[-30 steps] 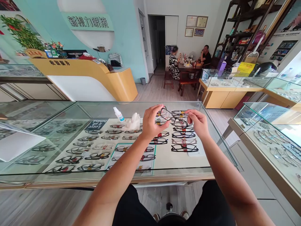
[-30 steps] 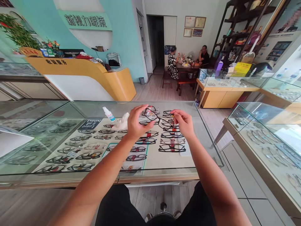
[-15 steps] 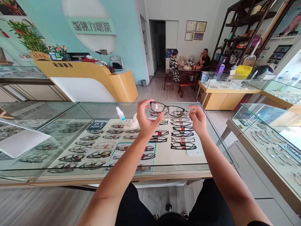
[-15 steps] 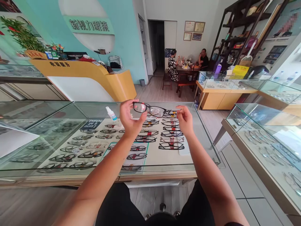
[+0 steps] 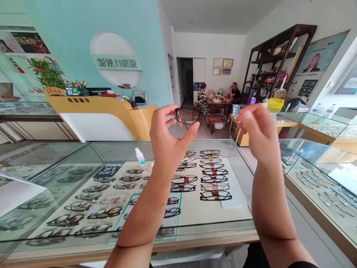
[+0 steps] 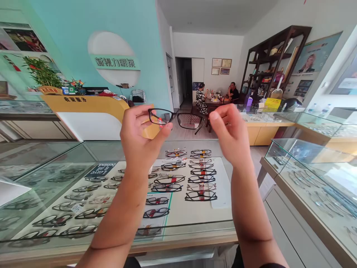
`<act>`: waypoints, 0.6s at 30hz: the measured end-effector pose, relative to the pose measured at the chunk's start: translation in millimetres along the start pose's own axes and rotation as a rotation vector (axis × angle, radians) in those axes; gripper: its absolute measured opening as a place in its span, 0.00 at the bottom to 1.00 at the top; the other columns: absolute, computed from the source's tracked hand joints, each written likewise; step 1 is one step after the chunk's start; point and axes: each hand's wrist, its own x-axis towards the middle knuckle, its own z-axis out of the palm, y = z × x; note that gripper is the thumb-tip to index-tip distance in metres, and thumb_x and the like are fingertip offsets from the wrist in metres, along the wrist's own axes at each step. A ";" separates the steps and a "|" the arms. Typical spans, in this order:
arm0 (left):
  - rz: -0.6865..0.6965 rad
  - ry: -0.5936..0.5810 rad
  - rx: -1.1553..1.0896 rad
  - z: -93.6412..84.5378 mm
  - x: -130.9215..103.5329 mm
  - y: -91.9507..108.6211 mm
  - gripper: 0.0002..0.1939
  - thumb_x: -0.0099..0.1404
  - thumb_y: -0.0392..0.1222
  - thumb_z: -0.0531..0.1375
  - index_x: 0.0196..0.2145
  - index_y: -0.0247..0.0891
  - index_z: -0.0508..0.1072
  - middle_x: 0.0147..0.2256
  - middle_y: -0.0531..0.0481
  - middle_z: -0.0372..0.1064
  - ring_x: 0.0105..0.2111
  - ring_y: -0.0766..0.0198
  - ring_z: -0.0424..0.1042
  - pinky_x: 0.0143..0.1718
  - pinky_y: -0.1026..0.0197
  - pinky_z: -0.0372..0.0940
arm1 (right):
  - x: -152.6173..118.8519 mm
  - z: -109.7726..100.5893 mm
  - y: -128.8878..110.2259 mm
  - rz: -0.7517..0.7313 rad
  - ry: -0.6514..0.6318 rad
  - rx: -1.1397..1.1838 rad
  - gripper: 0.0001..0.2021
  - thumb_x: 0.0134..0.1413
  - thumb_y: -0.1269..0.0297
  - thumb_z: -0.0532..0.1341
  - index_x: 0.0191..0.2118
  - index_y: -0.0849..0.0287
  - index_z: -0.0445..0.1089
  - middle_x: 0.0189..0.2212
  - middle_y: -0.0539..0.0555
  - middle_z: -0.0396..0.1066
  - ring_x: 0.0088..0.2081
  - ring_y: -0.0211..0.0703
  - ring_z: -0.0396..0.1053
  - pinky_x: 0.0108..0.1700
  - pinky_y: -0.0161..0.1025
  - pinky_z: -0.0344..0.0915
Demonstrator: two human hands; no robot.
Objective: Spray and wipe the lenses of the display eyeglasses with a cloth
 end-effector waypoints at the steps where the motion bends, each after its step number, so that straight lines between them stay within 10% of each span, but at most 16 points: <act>1: -0.014 0.006 -0.003 -0.3 -1.4 -0.9 0.31 0.72 0.61 0.72 0.65 0.51 0.69 0.59 0.44 0.74 0.58 0.48 0.81 0.58 0.41 0.82 | -4.1 3.4 -3.3 0.024 -0.050 -0.037 0.21 0.73 0.36 0.66 0.51 0.50 0.76 0.42 0.53 0.79 0.36 0.41 0.73 0.35 0.41 0.70; 6: -0.060 0.006 0.010 -5.1 -4.7 -6.4 0.29 0.72 0.57 0.74 0.63 0.51 0.71 0.57 0.45 0.77 0.55 0.50 0.83 0.58 0.42 0.83 | -24.1 15.1 -5.1 -0.001 -0.172 -0.184 0.33 0.68 0.41 0.73 0.71 0.44 0.68 0.63 0.59 0.77 0.47 0.50 0.79 0.36 0.44 0.76; 18: -0.064 -0.018 0.035 -3.4 -10.9 1.4 0.28 0.73 0.57 0.73 0.65 0.54 0.70 0.55 0.45 0.78 0.54 0.49 0.85 0.56 0.39 0.86 | -24.7 23.8 -4.3 -0.047 -0.116 -0.242 0.22 0.72 0.47 0.71 0.65 0.45 0.76 0.51 0.56 0.81 0.44 0.51 0.82 0.36 0.45 0.79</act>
